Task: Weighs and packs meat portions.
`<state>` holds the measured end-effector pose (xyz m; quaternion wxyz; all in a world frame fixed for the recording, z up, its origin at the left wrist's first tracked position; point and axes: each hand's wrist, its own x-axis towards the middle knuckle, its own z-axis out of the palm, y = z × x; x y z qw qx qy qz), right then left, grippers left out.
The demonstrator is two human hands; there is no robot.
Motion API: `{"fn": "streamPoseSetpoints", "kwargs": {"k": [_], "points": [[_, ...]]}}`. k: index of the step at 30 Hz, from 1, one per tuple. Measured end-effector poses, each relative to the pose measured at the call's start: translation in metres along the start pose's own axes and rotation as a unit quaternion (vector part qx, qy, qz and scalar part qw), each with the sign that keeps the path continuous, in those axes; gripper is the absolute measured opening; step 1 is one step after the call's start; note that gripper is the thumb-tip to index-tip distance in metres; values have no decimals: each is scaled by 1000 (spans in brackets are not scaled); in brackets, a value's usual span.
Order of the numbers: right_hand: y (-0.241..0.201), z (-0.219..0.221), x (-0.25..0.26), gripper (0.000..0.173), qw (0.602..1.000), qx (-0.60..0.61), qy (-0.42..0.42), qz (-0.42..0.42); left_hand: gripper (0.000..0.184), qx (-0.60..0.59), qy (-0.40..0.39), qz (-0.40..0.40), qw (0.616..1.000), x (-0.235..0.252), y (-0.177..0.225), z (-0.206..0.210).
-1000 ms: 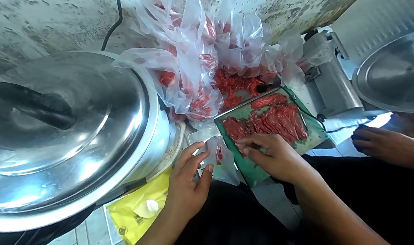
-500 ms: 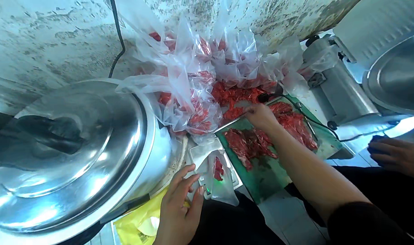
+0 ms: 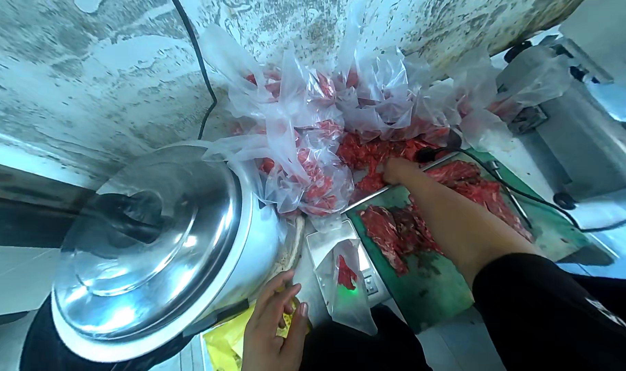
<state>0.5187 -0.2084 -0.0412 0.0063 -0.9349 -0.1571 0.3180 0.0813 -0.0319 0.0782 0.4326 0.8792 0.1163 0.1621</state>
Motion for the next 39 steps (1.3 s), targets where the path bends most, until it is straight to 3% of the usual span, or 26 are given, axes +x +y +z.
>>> {"fn": "streamPoseSetpoints", "kwargs": {"k": [3, 6, 8, 10, 15, 18, 25, 30, 36, 39], "points": [[21, 7, 21, 30, 994, 94, 43, -43, 24, 0, 3, 3, 1000, 0, -3, 1], [30, -8, 4, 25, 961, 263, 67, -52, 24, -1, -3, 1, 1000, 3, -1, 3], [38, -8, 4, 23, 949, 303, 69, -49, 23, -2, -13, 1, 1000, 4, 0, 6], [40, -9, 0, 23, 954, 290, 60, -53, 23, -6, -25, 4, 1000, 7, 2, 8], [18, 12, 12, 37, 987, 124, 72, -73, 23, -15, -48, 24, 998, 11, 2, 16], [-5, 6, -10, 32, 995, 64, 58, -40, 23, -13, -58, 23, 998, 12, 6, 16], [21, 5, 11, 27, 950, 283, 120, -58, 24, -5, -35, -1, 999, 4, 0, 11], [16, -26, -28, 26, 925, 333, 154, -95, 24, -11, -30, 7, 999, 7, -2, 13], [-1, -64, -91, 25, 893, 319, 271, -167, 23, -12, -37, 15, 999, 12, -2, 14], [-5, -50, -80, 27, 930, 208, 251, -171, 23, -20, -35, 11, 999, 10, -4, 15]]}}
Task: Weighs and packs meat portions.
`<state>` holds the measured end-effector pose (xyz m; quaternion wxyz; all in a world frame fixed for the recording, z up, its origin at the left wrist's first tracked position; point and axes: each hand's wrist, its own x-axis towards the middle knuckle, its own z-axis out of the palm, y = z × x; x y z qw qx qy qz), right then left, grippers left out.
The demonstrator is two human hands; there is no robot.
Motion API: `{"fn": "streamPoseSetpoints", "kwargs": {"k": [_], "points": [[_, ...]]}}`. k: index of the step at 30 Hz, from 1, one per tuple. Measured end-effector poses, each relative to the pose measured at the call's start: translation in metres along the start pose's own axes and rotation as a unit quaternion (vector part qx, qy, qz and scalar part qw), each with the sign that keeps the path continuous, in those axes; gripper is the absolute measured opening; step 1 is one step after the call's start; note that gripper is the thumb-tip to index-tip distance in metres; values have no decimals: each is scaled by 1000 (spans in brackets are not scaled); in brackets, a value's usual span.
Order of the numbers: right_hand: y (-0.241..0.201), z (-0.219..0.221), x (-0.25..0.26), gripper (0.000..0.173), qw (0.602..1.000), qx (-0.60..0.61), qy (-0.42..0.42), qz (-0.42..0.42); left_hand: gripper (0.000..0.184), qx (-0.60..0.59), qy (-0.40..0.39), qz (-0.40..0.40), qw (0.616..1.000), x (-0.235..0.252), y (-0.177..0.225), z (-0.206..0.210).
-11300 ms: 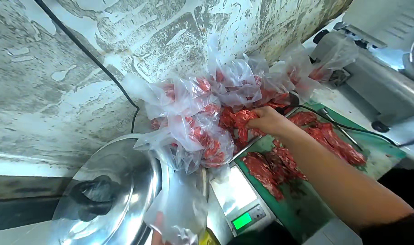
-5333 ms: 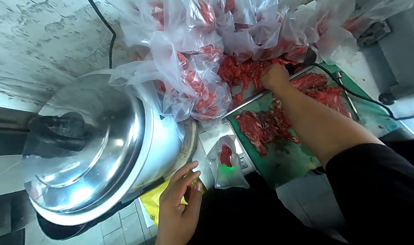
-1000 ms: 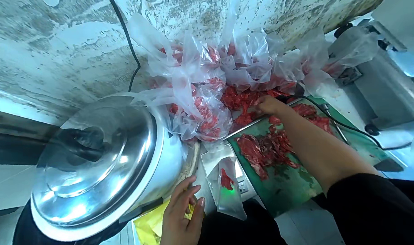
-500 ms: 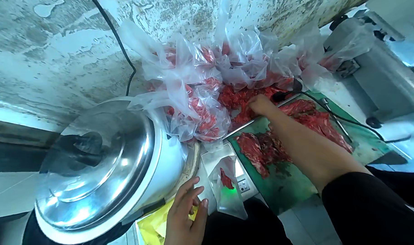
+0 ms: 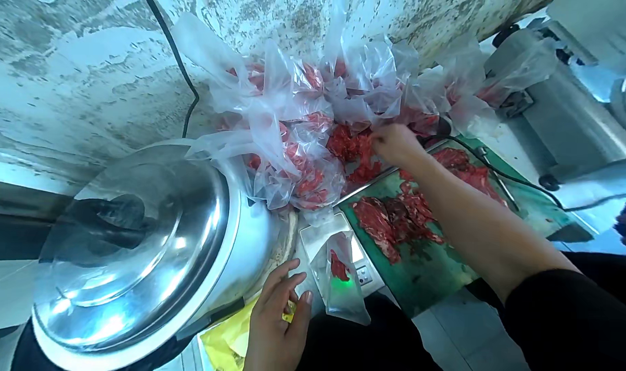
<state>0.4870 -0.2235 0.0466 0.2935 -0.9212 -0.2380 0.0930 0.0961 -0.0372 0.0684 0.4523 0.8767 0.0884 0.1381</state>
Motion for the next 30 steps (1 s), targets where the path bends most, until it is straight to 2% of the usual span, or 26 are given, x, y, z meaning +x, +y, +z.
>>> {"fn": "streamPoseSetpoints", "kwargs": {"k": [2, 6, 12, 16, 18, 24, 30], "points": [[8, 11, -1, 27, 999, -4, -30, 19, 23, 0, -9, 8, 1000, 3, 2, -3], [1, 2, -9, 27, 997, 63, -22, 36, 24, 0, 4, -2, 1000, -5, -2, -1], [-18, -14, -12, 25, 997, 52, 53, 26, 23, -11, 12, 0, 1000, -4, -3, 0], [-12, 0, -2, 27, 1000, -15, 6, 6, 23, -6, 12, 5, 1000, -6, -1, 0], [-18, -3, 0, 28, 999, 27, 38, 1, 23, -6, 11, 8, 1000, -4, -1, -1], [-17, -13, 0, 26, 996, 53, 53, 39, 24, 0, 22, -4, 1000, -8, -2, -2], [-7, 1, -5, 25, 996, 71, 9, 53, 23, -8, 16, 1, 1000, -6, -3, 2]]}}
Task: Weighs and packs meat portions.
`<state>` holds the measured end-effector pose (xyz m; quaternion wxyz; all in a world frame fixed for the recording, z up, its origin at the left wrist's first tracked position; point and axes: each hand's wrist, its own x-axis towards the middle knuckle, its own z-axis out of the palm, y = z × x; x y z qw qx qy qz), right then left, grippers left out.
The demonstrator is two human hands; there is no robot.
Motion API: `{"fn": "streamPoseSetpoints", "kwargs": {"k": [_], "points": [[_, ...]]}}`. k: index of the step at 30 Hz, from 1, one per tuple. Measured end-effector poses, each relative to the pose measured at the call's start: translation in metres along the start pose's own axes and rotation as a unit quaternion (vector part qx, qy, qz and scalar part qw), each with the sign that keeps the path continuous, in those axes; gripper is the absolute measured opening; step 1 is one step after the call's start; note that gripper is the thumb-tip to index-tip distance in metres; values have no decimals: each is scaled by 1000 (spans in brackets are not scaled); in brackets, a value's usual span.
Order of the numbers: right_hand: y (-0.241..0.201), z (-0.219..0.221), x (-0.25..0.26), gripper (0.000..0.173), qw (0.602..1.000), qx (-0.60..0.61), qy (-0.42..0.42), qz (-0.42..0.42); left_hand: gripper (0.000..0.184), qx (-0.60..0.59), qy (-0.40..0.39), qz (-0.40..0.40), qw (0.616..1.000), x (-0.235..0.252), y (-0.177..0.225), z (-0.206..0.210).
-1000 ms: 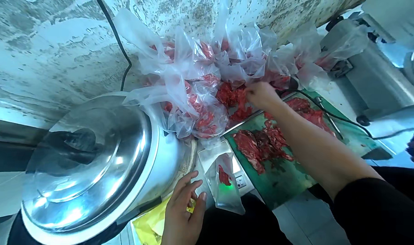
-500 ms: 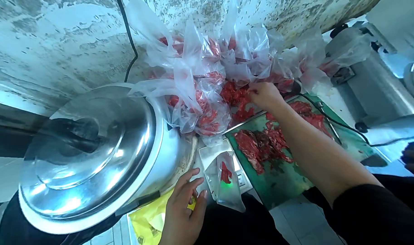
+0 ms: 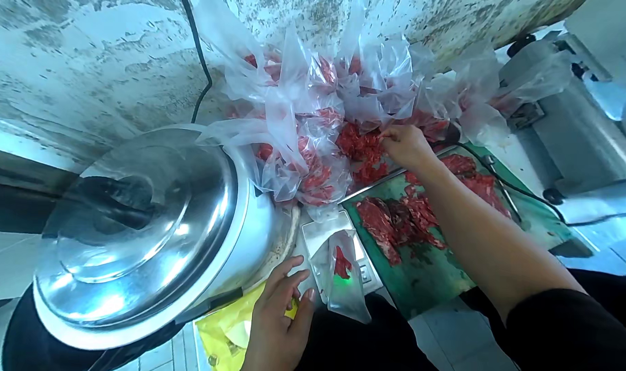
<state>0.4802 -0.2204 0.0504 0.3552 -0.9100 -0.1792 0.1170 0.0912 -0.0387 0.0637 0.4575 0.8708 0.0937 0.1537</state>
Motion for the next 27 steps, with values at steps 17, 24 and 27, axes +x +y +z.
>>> {"fn": "streamPoseSetpoints", "kwargs": {"k": [17, 24, 27], "points": [[17, 98, 26, 26, 963, -192, -192, -4, 24, 10, -10, -6, 1000, 2, 5, -3], [6, 40, 18, 20, 985, 102, -131, 35, 24, -4, 1, -11, 1000, 1, -2, 0], [-7, 16, 3, 18, 980, 176, -85, 25, 23, -17, -5, -1, 1000, 4, -2, 2]]}}
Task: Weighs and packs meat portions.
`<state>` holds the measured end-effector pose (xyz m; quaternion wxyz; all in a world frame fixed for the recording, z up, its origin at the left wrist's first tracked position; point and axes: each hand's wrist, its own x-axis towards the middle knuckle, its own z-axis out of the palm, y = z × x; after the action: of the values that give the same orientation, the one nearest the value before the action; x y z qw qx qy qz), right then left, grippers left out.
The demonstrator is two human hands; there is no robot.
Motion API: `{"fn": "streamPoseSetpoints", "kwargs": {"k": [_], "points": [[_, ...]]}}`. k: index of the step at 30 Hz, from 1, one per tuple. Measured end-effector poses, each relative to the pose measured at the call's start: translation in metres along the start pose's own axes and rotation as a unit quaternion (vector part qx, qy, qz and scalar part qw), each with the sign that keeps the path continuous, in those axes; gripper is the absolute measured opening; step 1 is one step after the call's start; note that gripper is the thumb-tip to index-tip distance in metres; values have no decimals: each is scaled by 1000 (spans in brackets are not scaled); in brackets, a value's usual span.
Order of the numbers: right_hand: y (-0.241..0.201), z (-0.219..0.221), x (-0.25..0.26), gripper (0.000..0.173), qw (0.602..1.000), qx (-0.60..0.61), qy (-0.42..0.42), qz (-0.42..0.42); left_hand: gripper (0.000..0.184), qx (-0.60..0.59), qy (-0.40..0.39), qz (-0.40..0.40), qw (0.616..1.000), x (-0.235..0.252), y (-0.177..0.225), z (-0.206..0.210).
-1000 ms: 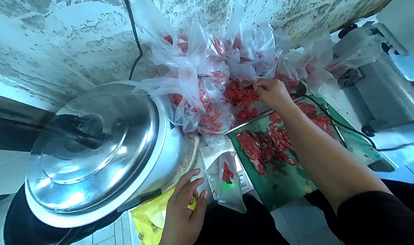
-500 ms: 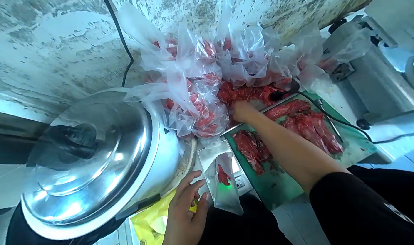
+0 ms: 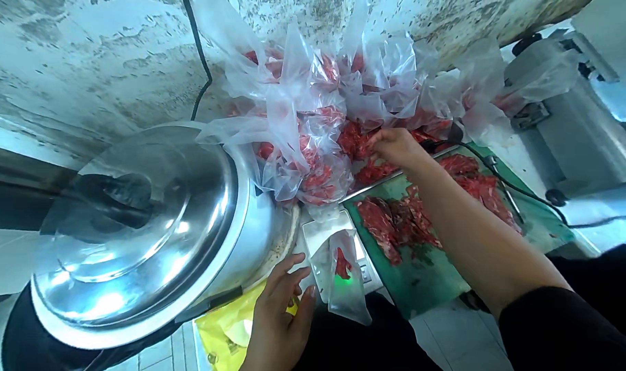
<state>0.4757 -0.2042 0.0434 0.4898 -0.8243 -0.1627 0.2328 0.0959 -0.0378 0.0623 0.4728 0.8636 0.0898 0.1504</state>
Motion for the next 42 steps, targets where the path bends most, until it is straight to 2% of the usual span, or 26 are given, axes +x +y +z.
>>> {"fn": "streamPoseSetpoints", "kwargs": {"k": [5, 8, 14, 17, 23, 30, 36, 42], "points": [[-25, -17, -38, 8, 993, 82, 8, -80, 24, -2, -10, 11, 1000, 4, -1, 0], [-49, -18, -75, 9, 988, 97, -15, -123, 25, 6, -13, 8, 1000, 6, 2, 0], [-79, -1, -149, 12, 959, 132, -126, -218, 24, 20, -22, -9, 1000, 4, 3, -1], [-91, 8, -178, 10, 954, 90, -172, -227, 24, 0, -28, 1, 1000, 4, 0, 0], [-97, 25, -207, 7, 944, -15, -209, -253, 24, -13, -39, 6, 999, 7, 1, 4], [-88, 40, -221, 16, 935, -103, -229, -249, 24, -28, -24, 14, 999, 8, -2, 9], [-78, 57, -223, 25, 899, -259, -192, -296, 24, -21, -26, 2, 999, 5, -2, 9], [-78, 62, -223, 26, 885, -298, -150, -325, 25, -18, -23, 4, 1000, 4, -4, 8]]}}
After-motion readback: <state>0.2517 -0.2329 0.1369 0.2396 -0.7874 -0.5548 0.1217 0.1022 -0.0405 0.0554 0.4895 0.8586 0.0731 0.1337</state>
